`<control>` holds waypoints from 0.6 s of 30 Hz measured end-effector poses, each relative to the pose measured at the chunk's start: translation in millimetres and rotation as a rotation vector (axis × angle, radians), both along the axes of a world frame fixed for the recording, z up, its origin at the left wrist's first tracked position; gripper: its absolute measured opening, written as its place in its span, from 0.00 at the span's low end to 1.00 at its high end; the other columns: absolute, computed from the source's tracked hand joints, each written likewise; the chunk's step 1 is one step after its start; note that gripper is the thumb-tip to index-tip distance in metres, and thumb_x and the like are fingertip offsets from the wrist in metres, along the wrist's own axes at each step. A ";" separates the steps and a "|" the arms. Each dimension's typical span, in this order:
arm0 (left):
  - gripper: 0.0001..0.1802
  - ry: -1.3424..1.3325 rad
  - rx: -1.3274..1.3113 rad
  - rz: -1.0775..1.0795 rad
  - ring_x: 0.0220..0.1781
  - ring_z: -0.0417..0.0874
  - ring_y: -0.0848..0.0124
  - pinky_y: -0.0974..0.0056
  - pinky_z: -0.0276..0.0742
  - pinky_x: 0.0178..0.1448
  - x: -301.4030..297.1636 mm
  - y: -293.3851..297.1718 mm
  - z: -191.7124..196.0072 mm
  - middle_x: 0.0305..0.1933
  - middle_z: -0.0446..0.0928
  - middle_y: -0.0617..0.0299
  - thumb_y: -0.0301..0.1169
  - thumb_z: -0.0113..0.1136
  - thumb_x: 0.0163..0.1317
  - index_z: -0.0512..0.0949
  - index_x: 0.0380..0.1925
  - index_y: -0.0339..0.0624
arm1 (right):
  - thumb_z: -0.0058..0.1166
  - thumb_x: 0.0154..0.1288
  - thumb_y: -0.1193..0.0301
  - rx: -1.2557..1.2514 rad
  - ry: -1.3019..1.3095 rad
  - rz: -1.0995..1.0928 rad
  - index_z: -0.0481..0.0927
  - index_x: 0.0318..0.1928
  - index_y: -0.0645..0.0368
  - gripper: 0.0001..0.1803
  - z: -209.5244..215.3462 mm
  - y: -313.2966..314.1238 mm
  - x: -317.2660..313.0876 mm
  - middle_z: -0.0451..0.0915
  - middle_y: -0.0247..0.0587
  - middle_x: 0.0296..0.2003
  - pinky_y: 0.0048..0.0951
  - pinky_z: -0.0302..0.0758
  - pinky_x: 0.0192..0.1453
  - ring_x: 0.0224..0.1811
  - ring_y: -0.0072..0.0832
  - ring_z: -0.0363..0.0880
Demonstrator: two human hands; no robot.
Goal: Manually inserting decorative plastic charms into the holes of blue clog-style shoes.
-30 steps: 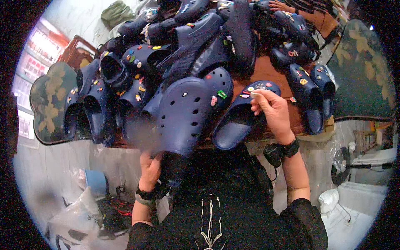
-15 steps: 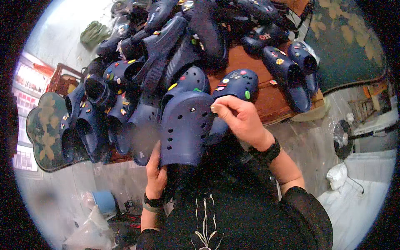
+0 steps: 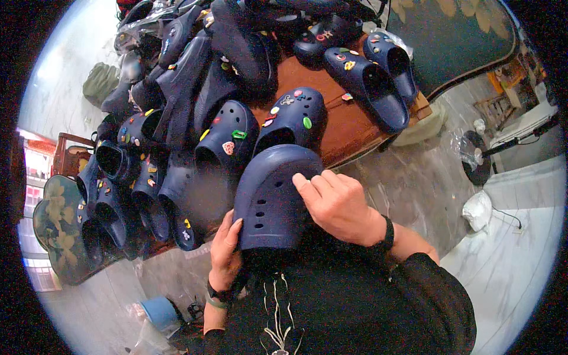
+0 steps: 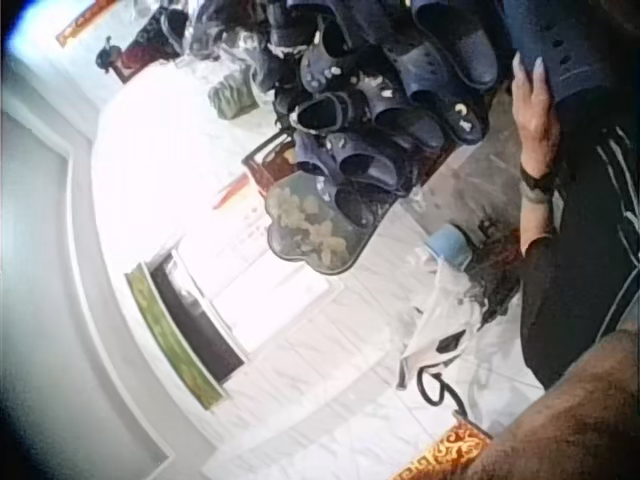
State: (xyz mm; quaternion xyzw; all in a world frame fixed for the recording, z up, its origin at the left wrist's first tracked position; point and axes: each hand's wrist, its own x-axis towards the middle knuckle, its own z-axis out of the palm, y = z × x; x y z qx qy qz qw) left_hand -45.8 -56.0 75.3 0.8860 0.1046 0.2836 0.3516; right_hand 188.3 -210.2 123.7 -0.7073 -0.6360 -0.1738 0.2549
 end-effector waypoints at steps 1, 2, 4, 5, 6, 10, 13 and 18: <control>0.34 0.015 0.002 -0.024 0.60 0.76 0.42 0.53 0.71 0.63 3.7 -2.8 1.8 0.62 0.69 0.34 0.08 0.52 0.43 0.74 0.56 0.34 | 0.56 0.49 0.75 -0.044 -0.020 -0.024 0.78 0.45 0.65 0.19 0.3 -6.3 0.2 0.70 0.36 0.22 0.30 0.69 0.24 0.24 0.30 0.72; 0.34 0.030 0.004 -0.048 0.60 0.76 0.42 0.53 0.71 0.63 6.1 -5.4 4.0 0.62 0.69 0.34 0.08 0.52 0.42 0.74 0.56 0.34 | 0.58 0.49 0.77 -0.012 0.031 -0.015 0.79 0.46 0.65 0.20 -2.2 -10.8 2.1 0.71 0.37 0.23 0.31 0.71 0.26 0.26 0.32 0.73; 0.35 0.028 -0.022 -0.042 0.61 0.75 0.42 0.54 0.71 0.64 10.5 -9.8 11.3 0.62 0.69 0.34 0.08 0.52 0.41 0.74 0.56 0.34 | 0.59 0.48 0.79 0.093 0.068 0.020 0.79 0.47 0.64 0.21 -11.1 -12.5 11.2 0.72 0.38 0.24 0.32 0.73 0.27 0.27 0.33 0.74; 0.35 0.022 -0.046 -0.037 0.61 0.75 0.42 0.54 0.70 0.64 13.4 -10.9 14.6 0.63 0.69 0.34 0.08 0.52 0.40 0.74 0.56 0.34 | 0.60 0.48 0.80 0.201 0.099 0.056 0.79 0.48 0.64 0.22 -14.8 -14.3 14.6 0.73 0.38 0.25 0.33 0.74 0.29 0.28 0.34 0.75; 0.35 0.020 -0.047 -0.044 0.61 0.75 0.42 0.54 0.70 0.64 15.6 -10.9 17.4 0.63 0.69 0.34 0.08 0.52 0.40 0.74 0.56 0.34 | 0.61 0.47 0.82 0.188 0.139 0.040 0.79 0.49 0.63 0.24 -16.8 -18.0 14.6 0.76 0.40 0.27 0.34 0.77 0.32 0.30 0.36 0.76; 0.36 0.048 0.012 -0.074 0.61 0.75 0.41 0.54 0.71 0.64 17.7 -10.6 14.9 0.63 0.69 0.33 0.08 0.52 0.40 0.74 0.56 0.35 | 0.61 0.47 0.82 0.187 0.131 0.010 0.79 0.50 0.63 0.24 -25.7 -21.9 14.1 0.76 0.40 0.27 0.35 0.77 0.33 0.30 0.37 0.76; 0.36 0.024 0.053 -0.085 0.59 0.76 0.41 0.53 0.72 0.62 16.8 -9.9 14.5 0.62 0.69 0.33 0.08 0.53 0.40 0.75 0.56 0.36 | 0.61 0.49 0.82 0.234 0.182 0.021 0.78 0.51 0.63 0.24 -28.1 -23.9 12.1 0.76 0.40 0.28 0.36 0.77 0.34 0.30 0.38 0.76; 0.34 0.027 0.177 -0.122 0.50 0.80 0.44 0.54 0.76 0.55 22.1 -11.4 15.7 0.61 0.69 0.34 0.11 0.57 0.42 0.75 0.56 0.38 | 0.57 0.56 0.81 -0.011 0.288 -0.157 0.78 0.51 0.62 0.19 -21.3 -31.1 0.6 0.77 0.45 0.28 0.34 0.77 0.36 0.32 0.41 0.78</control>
